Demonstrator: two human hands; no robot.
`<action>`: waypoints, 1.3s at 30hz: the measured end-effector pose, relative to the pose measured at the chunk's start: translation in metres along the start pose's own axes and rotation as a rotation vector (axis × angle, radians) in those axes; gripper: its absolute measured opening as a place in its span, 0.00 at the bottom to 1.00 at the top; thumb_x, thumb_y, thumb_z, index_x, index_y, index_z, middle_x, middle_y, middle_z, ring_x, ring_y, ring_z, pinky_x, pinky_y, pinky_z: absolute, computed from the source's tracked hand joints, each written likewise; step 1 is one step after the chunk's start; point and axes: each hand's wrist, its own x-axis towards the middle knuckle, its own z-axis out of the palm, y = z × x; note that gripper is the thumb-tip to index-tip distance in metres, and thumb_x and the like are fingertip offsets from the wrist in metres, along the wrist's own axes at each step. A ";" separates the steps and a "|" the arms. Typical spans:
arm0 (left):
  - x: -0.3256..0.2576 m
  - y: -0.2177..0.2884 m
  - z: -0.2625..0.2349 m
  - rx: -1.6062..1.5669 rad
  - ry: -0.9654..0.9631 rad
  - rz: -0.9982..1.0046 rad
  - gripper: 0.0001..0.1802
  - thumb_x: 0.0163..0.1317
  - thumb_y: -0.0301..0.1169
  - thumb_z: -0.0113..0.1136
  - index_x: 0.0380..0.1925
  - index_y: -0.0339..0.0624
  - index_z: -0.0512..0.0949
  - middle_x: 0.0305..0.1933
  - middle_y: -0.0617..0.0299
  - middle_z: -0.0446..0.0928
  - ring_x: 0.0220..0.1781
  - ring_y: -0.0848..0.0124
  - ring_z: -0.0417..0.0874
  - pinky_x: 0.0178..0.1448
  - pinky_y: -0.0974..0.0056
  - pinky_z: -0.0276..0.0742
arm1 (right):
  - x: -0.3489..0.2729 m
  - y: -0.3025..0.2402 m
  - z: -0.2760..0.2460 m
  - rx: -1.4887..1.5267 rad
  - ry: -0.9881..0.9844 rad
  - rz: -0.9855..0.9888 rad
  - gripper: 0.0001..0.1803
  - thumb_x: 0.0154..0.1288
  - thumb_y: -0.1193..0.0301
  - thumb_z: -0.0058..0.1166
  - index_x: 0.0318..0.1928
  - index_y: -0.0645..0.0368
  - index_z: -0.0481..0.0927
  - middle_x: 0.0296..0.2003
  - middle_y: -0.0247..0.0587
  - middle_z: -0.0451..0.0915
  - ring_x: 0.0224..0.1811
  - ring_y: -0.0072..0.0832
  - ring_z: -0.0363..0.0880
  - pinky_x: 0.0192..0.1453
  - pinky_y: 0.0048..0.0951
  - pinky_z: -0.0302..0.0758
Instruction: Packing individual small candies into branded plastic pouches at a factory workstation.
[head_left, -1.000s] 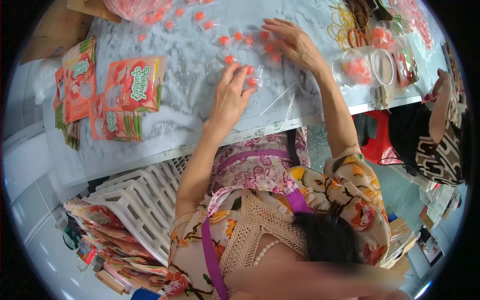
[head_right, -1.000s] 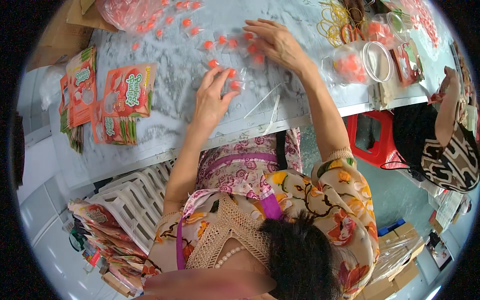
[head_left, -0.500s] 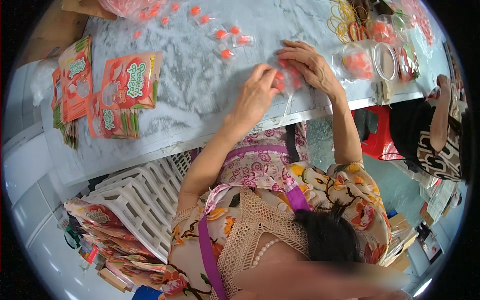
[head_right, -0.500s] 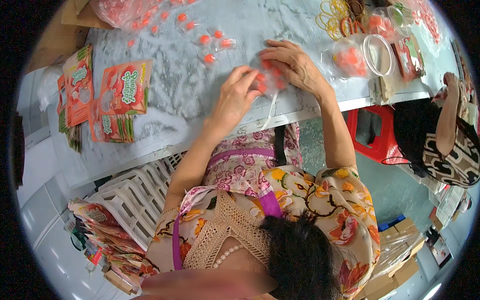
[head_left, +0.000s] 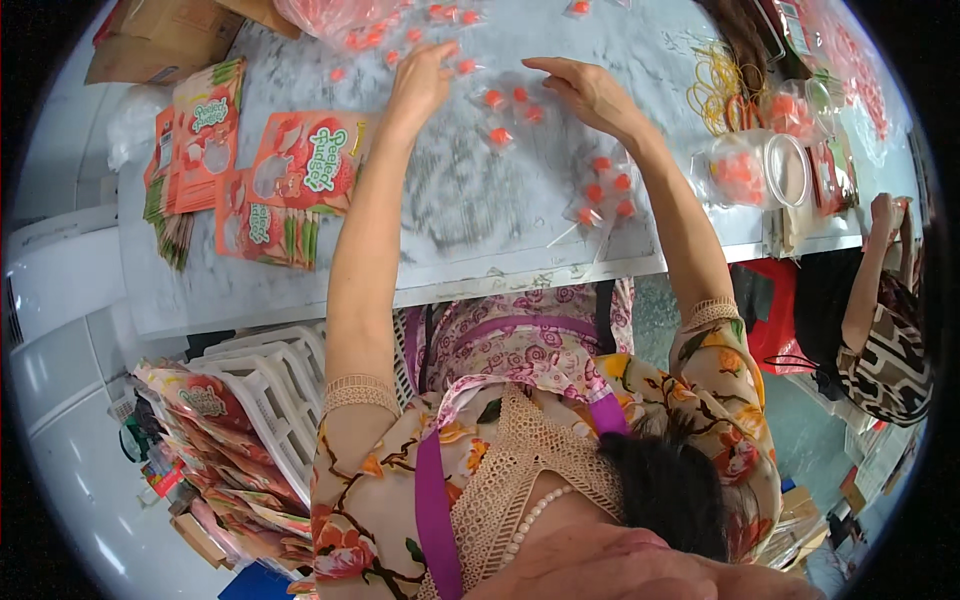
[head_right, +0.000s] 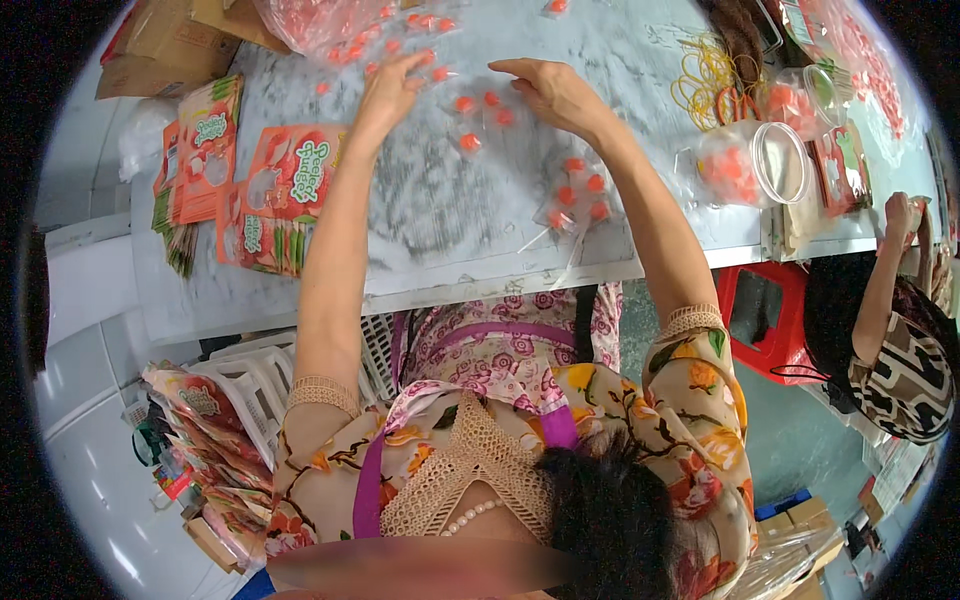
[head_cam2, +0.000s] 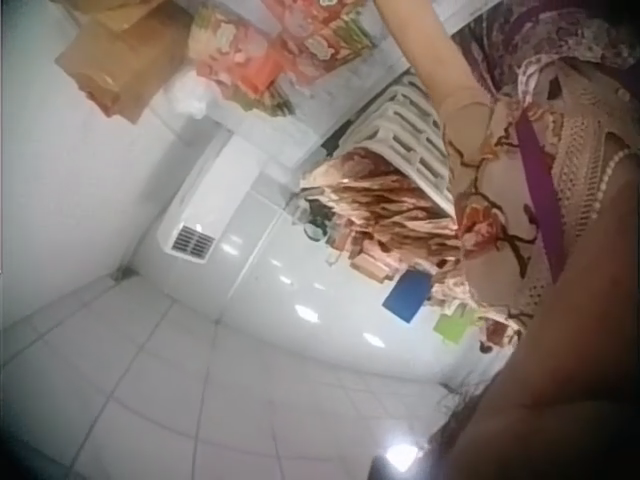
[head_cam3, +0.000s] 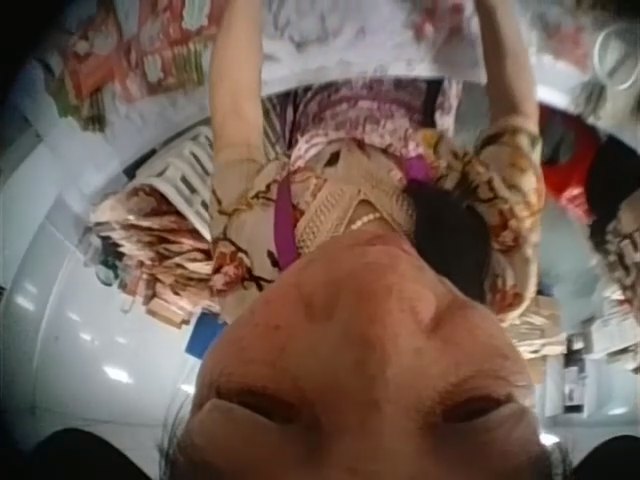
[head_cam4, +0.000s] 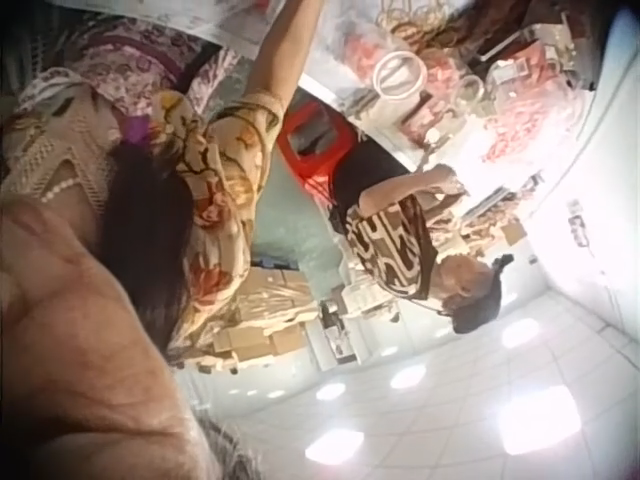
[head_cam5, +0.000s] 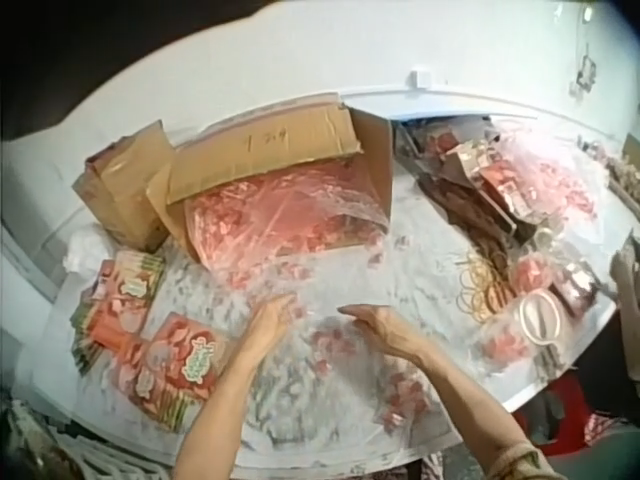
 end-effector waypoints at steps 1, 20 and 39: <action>-0.001 -0.007 0.002 0.001 0.001 0.007 0.23 0.50 0.14 0.55 0.48 0.38 0.80 0.47 0.44 0.78 0.50 0.50 0.80 0.56 0.55 0.76 | 0.006 0.004 0.004 -0.045 -0.024 -0.004 0.18 0.67 0.76 0.49 0.57 0.55 0.78 0.47 0.50 0.82 0.45 0.42 0.81 0.51 0.34 0.75; -0.034 0.022 -0.001 -0.010 -0.083 0.114 0.16 0.58 0.21 0.56 0.47 0.39 0.81 0.48 0.48 0.79 0.51 0.52 0.80 0.56 0.57 0.75 | 0.014 0.020 0.004 0.193 -0.107 0.027 0.22 0.62 0.82 0.48 0.56 0.56 0.79 0.51 0.46 0.82 0.50 0.33 0.82 0.57 0.30 0.75; -0.095 0.045 0.015 -0.044 -0.215 -0.010 0.19 0.62 0.25 0.55 0.54 0.42 0.78 0.41 0.52 0.79 0.31 0.62 0.82 0.41 0.60 0.78 | -0.004 -0.005 0.010 0.102 -0.313 -0.159 0.23 0.58 0.83 0.50 0.54 0.54 0.81 0.44 0.46 0.84 0.42 0.38 0.82 0.50 0.34 0.77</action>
